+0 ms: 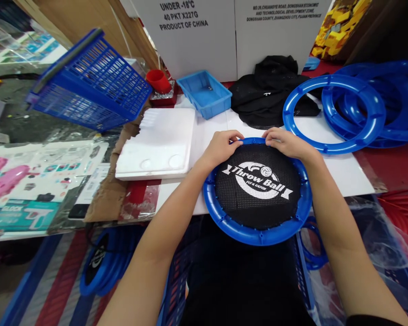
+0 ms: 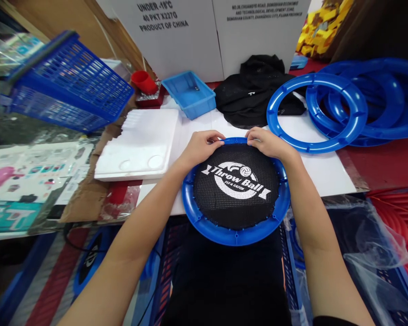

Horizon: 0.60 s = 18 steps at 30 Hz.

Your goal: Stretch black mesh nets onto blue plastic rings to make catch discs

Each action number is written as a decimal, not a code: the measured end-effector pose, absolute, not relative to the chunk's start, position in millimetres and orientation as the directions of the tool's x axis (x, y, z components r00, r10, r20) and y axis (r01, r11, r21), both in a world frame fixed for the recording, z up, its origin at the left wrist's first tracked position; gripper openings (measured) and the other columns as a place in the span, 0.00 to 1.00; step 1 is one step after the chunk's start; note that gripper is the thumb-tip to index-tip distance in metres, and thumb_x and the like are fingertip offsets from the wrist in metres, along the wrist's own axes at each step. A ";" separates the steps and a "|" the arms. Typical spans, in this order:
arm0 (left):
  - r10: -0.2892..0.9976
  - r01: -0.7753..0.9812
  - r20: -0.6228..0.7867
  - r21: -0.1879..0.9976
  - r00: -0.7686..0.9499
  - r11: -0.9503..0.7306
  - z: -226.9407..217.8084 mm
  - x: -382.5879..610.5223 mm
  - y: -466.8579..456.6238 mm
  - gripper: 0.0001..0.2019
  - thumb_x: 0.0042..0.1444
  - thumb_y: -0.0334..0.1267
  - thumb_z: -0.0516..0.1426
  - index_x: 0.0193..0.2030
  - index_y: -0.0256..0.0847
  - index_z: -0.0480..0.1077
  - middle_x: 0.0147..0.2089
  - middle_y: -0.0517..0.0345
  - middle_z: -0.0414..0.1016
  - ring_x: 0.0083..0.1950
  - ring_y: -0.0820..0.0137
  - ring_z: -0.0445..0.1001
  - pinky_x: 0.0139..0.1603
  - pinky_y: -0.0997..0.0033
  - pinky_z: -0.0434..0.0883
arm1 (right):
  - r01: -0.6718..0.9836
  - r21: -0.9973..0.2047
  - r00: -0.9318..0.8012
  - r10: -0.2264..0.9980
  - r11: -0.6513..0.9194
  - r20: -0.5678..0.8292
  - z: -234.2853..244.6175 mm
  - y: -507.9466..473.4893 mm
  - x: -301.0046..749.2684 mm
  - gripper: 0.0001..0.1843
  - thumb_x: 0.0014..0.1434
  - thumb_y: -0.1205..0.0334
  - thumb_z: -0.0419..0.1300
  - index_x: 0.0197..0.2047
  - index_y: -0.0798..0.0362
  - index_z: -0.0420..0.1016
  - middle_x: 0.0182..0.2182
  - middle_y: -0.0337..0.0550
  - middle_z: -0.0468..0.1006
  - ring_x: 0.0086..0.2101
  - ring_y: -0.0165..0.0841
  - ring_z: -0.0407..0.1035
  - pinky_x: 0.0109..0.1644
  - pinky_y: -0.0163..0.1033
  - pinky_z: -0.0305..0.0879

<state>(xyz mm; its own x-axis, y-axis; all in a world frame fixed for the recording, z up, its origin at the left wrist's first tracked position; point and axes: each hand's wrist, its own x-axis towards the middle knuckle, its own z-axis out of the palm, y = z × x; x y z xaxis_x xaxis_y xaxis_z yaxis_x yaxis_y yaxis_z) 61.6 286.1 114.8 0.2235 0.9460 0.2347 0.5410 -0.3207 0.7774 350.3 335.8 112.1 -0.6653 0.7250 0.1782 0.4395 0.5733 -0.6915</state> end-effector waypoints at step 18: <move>0.941 0.468 0.155 0.836 0.299 -0.287 118.0 62.4 293.5 0.10 0.66 0.41 0.63 0.49 0.40 0.82 0.44 0.51 0.85 0.45 0.64 0.81 0.52 0.60 0.75 | 0.476 -0.723 -0.599 0.786 0.500 0.150 117.3 336.2 342.3 0.18 0.70 0.47 0.59 0.41 0.49 0.86 0.45 0.48 0.84 0.46 0.45 0.77 0.57 0.52 0.72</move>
